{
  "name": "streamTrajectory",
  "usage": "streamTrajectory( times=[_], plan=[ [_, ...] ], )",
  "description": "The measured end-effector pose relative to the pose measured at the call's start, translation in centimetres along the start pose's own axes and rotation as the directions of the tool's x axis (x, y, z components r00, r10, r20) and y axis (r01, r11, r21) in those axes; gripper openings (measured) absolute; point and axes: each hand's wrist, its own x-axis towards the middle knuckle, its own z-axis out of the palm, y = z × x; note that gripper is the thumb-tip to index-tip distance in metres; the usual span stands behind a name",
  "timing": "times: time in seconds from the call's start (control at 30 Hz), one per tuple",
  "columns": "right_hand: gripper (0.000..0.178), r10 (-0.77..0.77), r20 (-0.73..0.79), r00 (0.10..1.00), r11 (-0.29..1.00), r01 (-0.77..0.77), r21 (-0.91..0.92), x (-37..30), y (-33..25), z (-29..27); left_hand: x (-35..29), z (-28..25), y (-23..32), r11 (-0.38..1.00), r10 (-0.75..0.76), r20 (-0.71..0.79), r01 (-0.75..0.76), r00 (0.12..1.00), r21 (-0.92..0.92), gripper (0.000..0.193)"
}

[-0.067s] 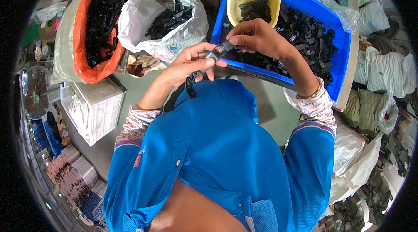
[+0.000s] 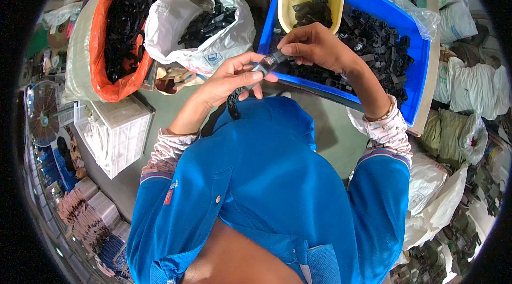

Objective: The person repeatedly picks small black plastic components from a blue bin, joins them with a larger black part, and places the assembled unit into a white sack. The cycle continues throughout the clip with consistent hand movements and no visible change in the environment.

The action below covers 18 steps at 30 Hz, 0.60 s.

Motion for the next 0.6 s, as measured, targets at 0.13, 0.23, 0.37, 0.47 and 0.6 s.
streamTrajectory(
  times=[0.13,0.23,0.37,0.47,0.6],
  plan=[
    [0.021,0.001,0.010,1.000,1.000,-0.001,0.015,-0.1,0.2,-0.1,0.1,0.2,-0.1,1.000,0.014,-0.013,-0.014,1.000,-0.009,0.040],
    [0.021,0.004,0.018,1.000,1.000,-0.004,0.014,-0.1,0.5,-0.1,0.1,0.2,-0.3,1.000,0.021,-0.015,-0.021,1.000,-0.001,0.041],
    [0.021,0.006,0.006,1.000,1.000,-0.006,0.002,0.0,0.2,0.6,0.3,0.4,0.0,0.999,0.037,-0.014,-0.037,0.999,0.017,0.040],
    [0.021,-0.009,-0.002,1.000,1.000,0.009,0.023,0.0,0.4,0.8,0.4,0.5,0.1,1.000,0.021,-0.028,-0.020,0.999,0.022,0.036],
    [0.020,0.003,-0.009,1.000,0.997,-0.002,0.075,0.0,0.8,1.1,0.5,0.8,0.2,0.998,0.034,-0.045,-0.031,0.998,0.060,0.032]
  ],
)
